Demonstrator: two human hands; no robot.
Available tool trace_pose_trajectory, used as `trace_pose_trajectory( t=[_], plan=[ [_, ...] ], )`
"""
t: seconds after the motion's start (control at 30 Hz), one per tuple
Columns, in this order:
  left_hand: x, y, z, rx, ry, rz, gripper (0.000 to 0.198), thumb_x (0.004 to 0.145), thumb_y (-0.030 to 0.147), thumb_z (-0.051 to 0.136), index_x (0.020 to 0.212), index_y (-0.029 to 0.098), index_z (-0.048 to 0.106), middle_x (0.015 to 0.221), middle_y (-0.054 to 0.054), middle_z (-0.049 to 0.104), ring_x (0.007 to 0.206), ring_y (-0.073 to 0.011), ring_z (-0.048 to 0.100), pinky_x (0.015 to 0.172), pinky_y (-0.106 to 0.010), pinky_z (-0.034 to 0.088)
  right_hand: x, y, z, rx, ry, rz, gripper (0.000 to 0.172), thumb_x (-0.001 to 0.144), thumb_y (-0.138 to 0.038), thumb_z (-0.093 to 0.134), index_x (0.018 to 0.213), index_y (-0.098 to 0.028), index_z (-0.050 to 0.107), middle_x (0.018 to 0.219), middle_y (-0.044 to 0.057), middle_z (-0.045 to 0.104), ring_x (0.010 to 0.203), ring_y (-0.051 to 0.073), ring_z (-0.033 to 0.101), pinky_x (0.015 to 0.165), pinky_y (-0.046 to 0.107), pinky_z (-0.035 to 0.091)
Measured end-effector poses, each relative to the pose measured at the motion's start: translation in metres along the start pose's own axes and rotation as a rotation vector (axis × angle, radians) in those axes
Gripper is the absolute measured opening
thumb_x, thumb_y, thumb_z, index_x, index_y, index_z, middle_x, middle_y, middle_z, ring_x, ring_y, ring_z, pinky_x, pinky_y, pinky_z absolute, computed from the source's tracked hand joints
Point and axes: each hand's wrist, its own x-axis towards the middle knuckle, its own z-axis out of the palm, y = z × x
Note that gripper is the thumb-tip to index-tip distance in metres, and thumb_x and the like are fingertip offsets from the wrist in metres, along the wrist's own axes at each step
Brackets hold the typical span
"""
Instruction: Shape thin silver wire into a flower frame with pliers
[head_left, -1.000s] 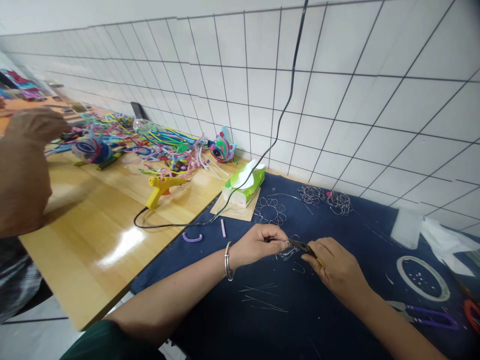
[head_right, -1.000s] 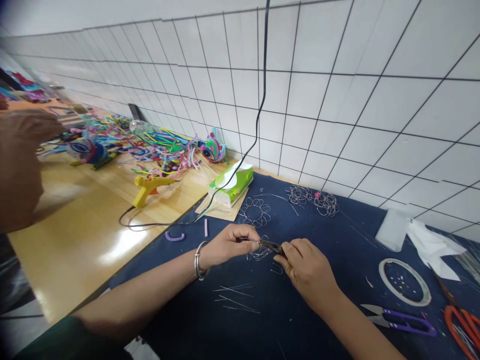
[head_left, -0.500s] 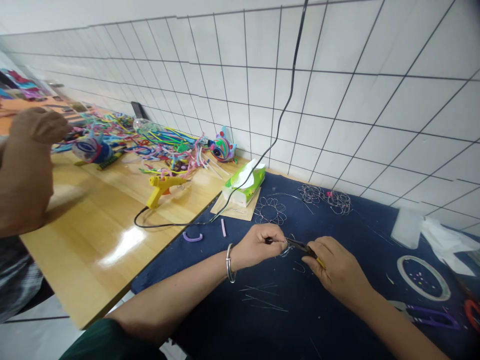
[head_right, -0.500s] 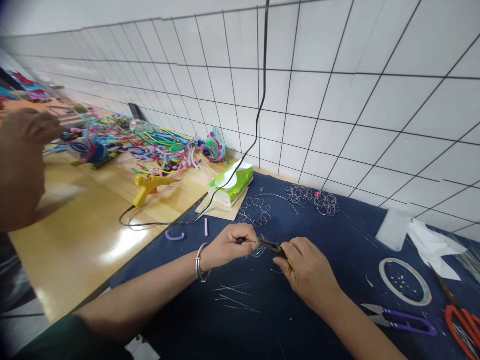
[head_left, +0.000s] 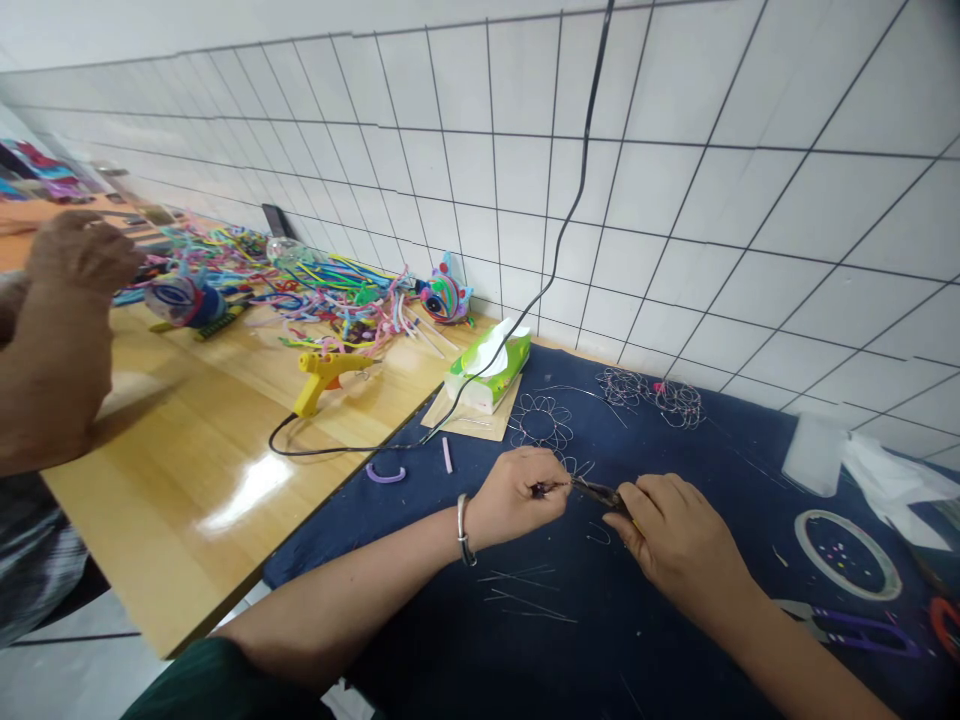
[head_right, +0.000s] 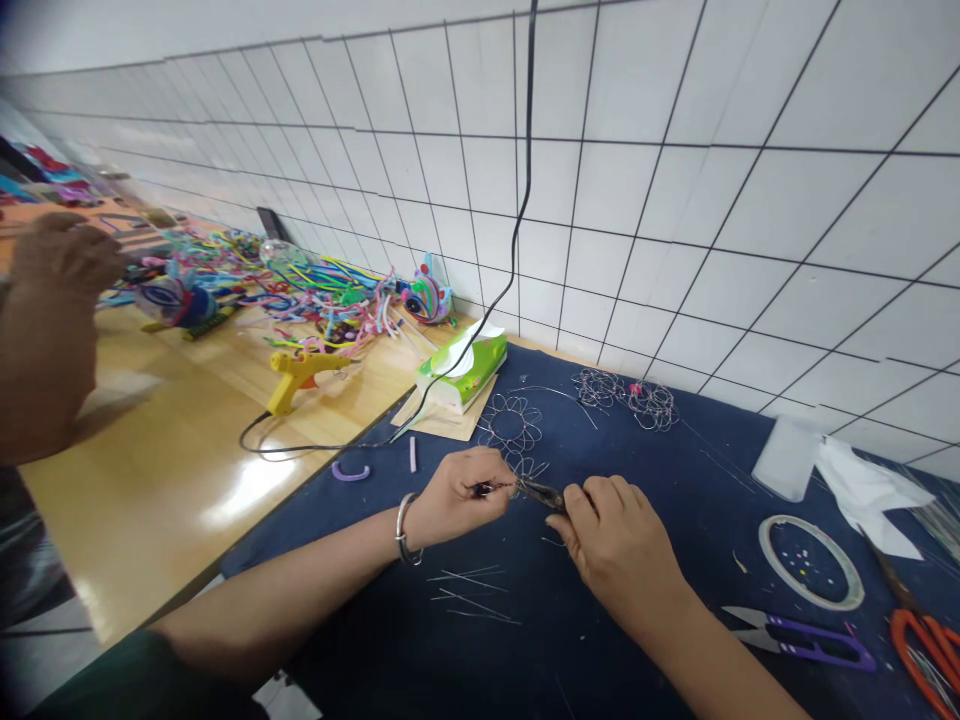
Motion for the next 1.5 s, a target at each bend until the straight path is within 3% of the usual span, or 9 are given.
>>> trace_pose_trajectory(
  t=[0.57, 1.07, 1.33, 1.5],
  plan=[
    [-0.006, -0.004, 0.008, 0.281, 0.11, 0.071, 0.011, 0.067, 0.008, 0.05, 0.059, 0.014, 0.056, 0.053, 0.002, 0.05, 0.052, -0.0079, 0.044, 0.056, -0.022, 0.034, -0.002, -0.017, 0.0, -0.126, -0.005, 0.054, 0.025, 0.084, -0.034, 0.048, 0.095, -0.014, 0.058, 0.075, 0.007, 0.05, 0.072, 0.017, 0.044, 0.066, 0.032, 0.035],
    [-0.008, -0.008, 0.01, 0.35, 0.075, 0.054, 0.011, 0.069, 0.01, 0.05, 0.06, 0.015, 0.054, 0.056, 0.001, 0.053, 0.054, -0.0089, 0.045, 0.058, -0.023, 0.033, -0.001, -0.021, -0.002, -0.235, 0.019, 0.007, 0.025, 0.084, -0.033, 0.049, 0.097, -0.012, 0.058, 0.072, 0.007, 0.05, 0.068, 0.018, 0.044, 0.063, 0.033, 0.034],
    [-0.004, -0.003, 0.008, 0.282, 0.075, 0.02, 0.012, 0.068, 0.009, 0.049, 0.058, 0.015, 0.053, 0.054, 0.002, 0.05, 0.053, -0.0081, 0.043, 0.057, -0.022, 0.034, -0.003, -0.015, 0.002, -0.142, 0.019, 0.018, 0.024, 0.084, -0.031, 0.049, 0.097, -0.013, 0.058, 0.073, 0.007, 0.051, 0.07, 0.017, 0.045, 0.065, 0.032, 0.036],
    [0.001, 0.001, 0.002, 0.102, -0.029, -0.058, 0.012, 0.071, 0.01, 0.049, 0.062, 0.014, 0.056, 0.057, 0.002, 0.049, 0.056, -0.0077, 0.044, 0.056, -0.02, 0.035, -0.002, -0.004, 0.007, 0.027, -0.012, 0.027, 0.02, 0.085, -0.029, 0.048, 0.095, -0.014, 0.058, 0.076, 0.006, 0.052, 0.07, 0.015, 0.046, 0.067, 0.03, 0.038]
  ],
)
